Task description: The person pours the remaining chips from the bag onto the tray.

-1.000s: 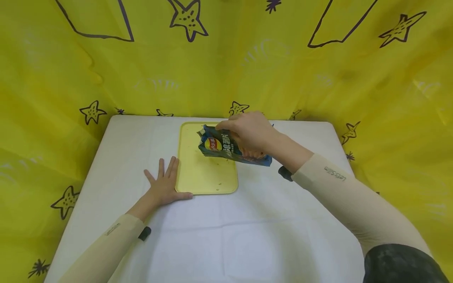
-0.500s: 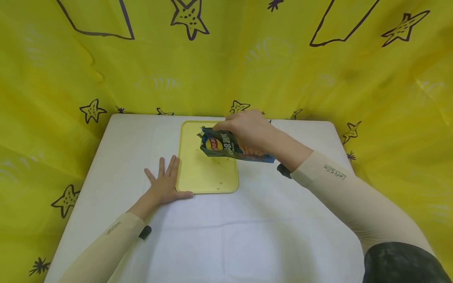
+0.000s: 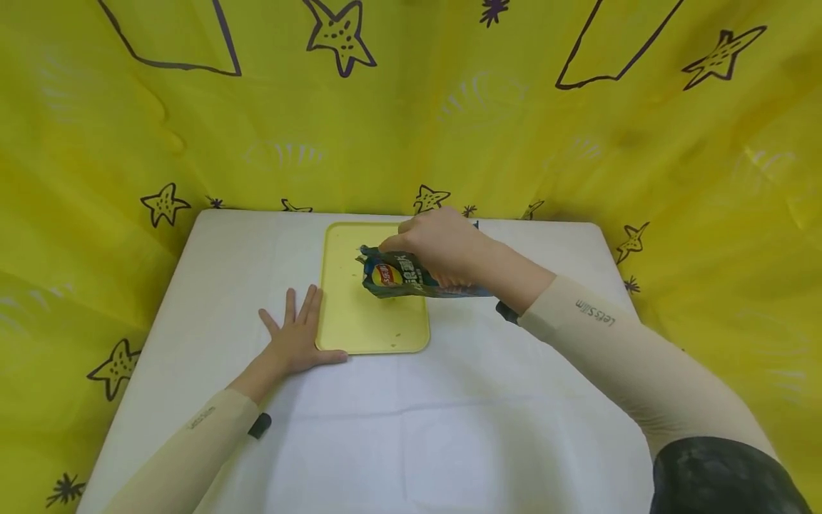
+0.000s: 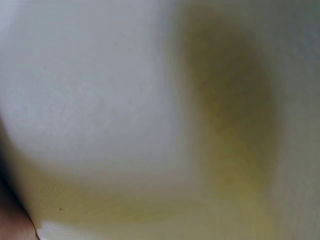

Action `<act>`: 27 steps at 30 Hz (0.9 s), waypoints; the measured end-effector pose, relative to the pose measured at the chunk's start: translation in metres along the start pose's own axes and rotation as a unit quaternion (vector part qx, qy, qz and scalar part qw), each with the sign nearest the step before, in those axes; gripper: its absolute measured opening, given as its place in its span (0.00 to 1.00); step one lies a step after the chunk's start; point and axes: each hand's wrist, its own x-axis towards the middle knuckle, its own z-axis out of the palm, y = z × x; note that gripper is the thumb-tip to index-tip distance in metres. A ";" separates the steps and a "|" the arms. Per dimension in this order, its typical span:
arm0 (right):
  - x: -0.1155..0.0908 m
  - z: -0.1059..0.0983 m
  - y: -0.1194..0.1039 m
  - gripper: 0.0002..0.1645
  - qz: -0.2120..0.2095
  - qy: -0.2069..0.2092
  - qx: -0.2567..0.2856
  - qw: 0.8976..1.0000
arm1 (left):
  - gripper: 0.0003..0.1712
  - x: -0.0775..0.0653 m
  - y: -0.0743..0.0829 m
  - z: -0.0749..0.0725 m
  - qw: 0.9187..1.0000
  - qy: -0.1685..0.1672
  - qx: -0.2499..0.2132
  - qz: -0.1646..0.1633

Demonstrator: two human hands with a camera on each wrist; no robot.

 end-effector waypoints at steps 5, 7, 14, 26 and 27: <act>0.002 -0.004 -0.001 0.35 -0.015 0.019 -0.013 1.000 | 0.79 -0.002 -0.001 0.000 1.000 -0.006 0.004 -0.012; 0.004 -0.005 -0.001 0.32 -0.019 0.020 -0.026 0.999 | 0.79 -0.003 -0.002 -0.001 1.000 -0.008 0.004 -0.015; 0.009 -0.004 -0.004 0.26 -0.021 0.012 -0.074 0.997 | 0.78 -0.003 -0.003 0.001 1.000 0.000 0.003 -0.011; 0.014 -0.011 -0.004 0.21 -0.026 0.014 -0.106 0.994 | 0.78 -0.001 0.002 -0.002 1.000 -0.006 0.000 -0.005; 0.014 -0.012 -0.004 0.20 -0.027 0.015 -0.105 0.994 | 0.78 -0.001 0.002 -0.002 1.000 -0.007 0.001 -0.005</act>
